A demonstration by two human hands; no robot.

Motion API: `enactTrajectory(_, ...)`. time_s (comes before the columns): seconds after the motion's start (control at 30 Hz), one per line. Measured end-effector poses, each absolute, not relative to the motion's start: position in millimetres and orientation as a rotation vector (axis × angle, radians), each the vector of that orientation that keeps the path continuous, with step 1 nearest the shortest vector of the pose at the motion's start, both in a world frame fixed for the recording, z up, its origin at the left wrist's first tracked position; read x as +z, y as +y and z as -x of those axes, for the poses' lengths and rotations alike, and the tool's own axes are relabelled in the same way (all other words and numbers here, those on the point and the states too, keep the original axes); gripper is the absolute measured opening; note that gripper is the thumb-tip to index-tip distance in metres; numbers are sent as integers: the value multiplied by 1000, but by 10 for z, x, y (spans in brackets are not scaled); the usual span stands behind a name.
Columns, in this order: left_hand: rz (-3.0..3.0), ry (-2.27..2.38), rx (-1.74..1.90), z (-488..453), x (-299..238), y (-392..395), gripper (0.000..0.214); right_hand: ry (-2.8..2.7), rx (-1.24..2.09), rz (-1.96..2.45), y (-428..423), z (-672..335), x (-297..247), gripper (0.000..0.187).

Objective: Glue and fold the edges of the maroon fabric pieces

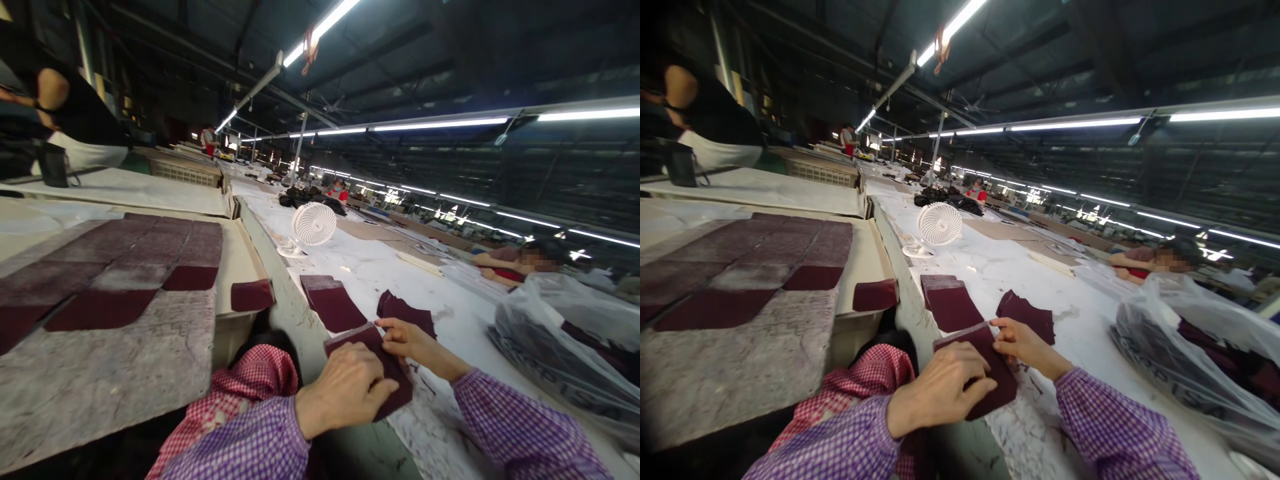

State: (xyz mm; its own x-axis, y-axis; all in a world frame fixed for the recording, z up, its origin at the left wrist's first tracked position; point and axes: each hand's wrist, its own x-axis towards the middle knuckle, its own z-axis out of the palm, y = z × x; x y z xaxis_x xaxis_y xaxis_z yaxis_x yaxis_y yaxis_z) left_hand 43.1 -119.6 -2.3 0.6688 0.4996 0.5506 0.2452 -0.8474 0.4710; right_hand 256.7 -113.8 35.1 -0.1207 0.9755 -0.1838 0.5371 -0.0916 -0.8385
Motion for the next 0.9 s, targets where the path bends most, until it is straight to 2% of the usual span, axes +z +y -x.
enactTrajectory(0.1,-2435,891,1082,-488,37,-991,24,-1635,1097,1646,-1138,-2659,294,59)
enactTrajectory(0.17,-2441,1062,995,-574,62,-852,25,-1615,1075,1655,-1148,-2733,251,56)
enactTrajectory(0.27,-2505,1080,762,-750,64,-711,21,-1614,1019,1666,-1186,-2823,211,55)
enactTrajectory(0.37,-2547,1056,699,-908,32,-646,20,-1732,932,1707,-1227,-2882,232,49)
enactTrajectory(0.5,-2623,986,690,-999,-42,-611,24,-2082,407,1752,-1200,-2937,293,28)
enactTrajectory(0.6,-2671,951,731,-1004,-91,-604,26,-2287,43,1673,-1122,-2949,293,24)
enactTrajectory(0.73,-2686,934,785,-993,-120,-608,28,-2463,-91,1570,-1034,-2926,264,28)
enactTrajectory(0.9,-2700,918,812,-985,-130,-612,29,-2534,-172,1557,-1000,-2881,251,22)
